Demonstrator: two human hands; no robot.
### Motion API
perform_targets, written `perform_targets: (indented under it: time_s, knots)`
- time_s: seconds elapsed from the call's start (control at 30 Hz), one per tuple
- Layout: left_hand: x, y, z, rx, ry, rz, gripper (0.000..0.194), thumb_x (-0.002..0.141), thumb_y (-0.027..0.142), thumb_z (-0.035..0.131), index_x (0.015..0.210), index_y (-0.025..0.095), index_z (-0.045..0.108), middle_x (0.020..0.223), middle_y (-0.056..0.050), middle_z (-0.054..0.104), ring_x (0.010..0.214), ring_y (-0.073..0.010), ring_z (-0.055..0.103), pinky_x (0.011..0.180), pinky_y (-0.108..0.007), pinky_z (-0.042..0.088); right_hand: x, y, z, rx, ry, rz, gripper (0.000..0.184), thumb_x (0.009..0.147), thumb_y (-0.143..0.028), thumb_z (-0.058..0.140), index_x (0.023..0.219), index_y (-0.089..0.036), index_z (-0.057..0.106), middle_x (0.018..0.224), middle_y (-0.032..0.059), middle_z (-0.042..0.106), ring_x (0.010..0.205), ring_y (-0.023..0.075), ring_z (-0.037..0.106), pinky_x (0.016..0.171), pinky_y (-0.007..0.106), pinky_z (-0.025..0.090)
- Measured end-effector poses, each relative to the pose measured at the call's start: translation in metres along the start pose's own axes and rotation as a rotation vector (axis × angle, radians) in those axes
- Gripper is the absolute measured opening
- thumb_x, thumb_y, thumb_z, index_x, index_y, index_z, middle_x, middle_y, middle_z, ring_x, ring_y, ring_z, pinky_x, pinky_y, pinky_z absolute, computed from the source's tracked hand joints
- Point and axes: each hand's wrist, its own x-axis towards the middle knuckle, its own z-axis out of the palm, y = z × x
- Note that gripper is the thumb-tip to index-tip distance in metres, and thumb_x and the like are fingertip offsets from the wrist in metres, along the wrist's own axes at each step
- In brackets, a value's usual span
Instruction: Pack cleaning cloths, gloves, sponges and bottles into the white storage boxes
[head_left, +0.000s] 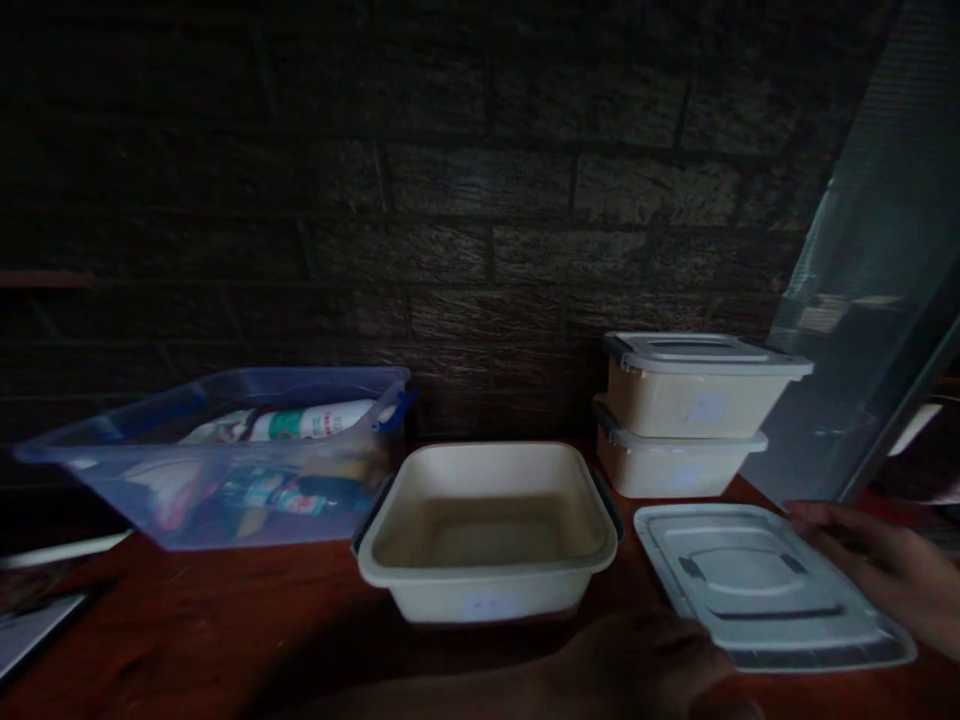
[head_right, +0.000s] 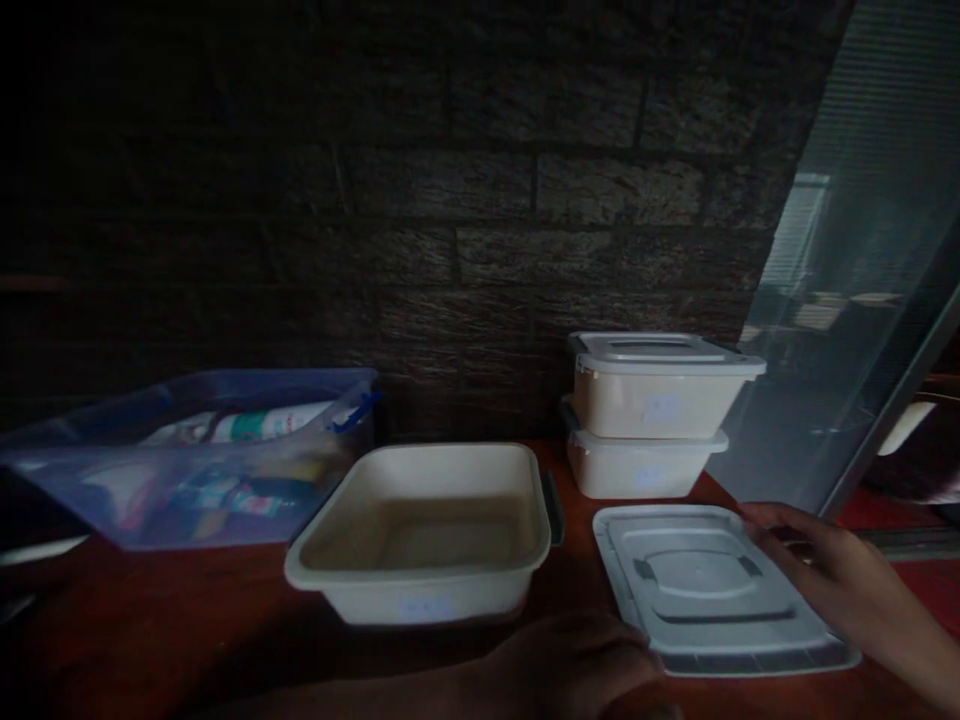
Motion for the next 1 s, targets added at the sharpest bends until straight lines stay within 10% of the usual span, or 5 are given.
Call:
perform_targets:
  time_s: [0.2, 0.37, 0.6, 0.77, 1.0]
  knots:
    - [-0.062, 0.034, -0.115, -0.067, 0.195, -0.145, 0.028, 0.101, 0.024, 0.054, 0.126, 0.027, 0.064, 0.122, -0.002, 0.073, 0.109, -0.0153, 0.069, 0.091, -0.02, 0.055, 0.011, -0.122, 0.059, 0.334, -0.249, -0.011, 0.057, 0.087, -0.067, 0.058, 0.116, -0.021, 0.077, 0.103, 0.0167, 0.078, 0.08, 0.032, 0.075, 0.061, 0.04, 0.063]
    - [-0.139, -0.008, -0.172, 0.094, 0.568, -0.64, 0.026, 0.095, 0.019, 0.059, 0.117, 0.025, 0.072, 0.115, -0.005, 0.073, 0.105, -0.0223, 0.068, 0.091, -0.033, 0.053, 0.035, -0.185, 0.124, 0.422, -0.413, -0.149, 0.056, 0.093, -0.056, 0.061, 0.139, -0.025, 0.064, 0.128, 0.0112, 0.071, 0.117, 0.0353, 0.067, 0.095, 0.047, 0.058]
    - [-0.186, -0.078, -0.137, -0.47, 0.762, -0.883, 0.043, 0.094, 0.035, 0.06, 0.135, 0.025, 0.064, 0.137, -0.007, 0.066, 0.127, -0.0302, 0.058, 0.107, -0.042, 0.041, 0.053, -0.196, 0.165, 0.425, -0.457, -0.203, 0.051, 0.093, -0.041, 0.061, 0.141, -0.025, 0.063, 0.132, 0.0069, 0.07, 0.123, 0.0356, 0.064, 0.108, 0.052, 0.048]
    - [-0.195, -0.079, -0.115, -0.887, 0.956, -0.975, 0.054, 0.087, 0.035, 0.06, 0.14, 0.022, 0.061, 0.138, -0.007, 0.066, 0.127, -0.0354, 0.057, 0.108, -0.046, 0.039, 0.045, -0.196, 0.163, 0.53, -0.412, -0.064, 0.045, 0.092, -0.042, 0.063, 0.133, -0.024, 0.069, 0.129, 0.0072, 0.072, 0.117, 0.0331, 0.067, 0.103, 0.045, 0.052]
    - [-0.185, -0.058, -0.113, -0.905, 0.973, -1.048, 0.061, 0.081, 0.037, 0.062, 0.141, 0.028, 0.06, 0.144, -0.003, 0.062, 0.133, -0.0373, 0.053, 0.114, -0.049, 0.034, 0.035, -0.197, 0.152, 0.51, -0.423, 0.072, 0.051, 0.092, -0.043, 0.062, 0.138, -0.022, 0.064, 0.125, 0.0086, 0.073, 0.115, 0.0339, 0.068, 0.097, 0.043, 0.056]
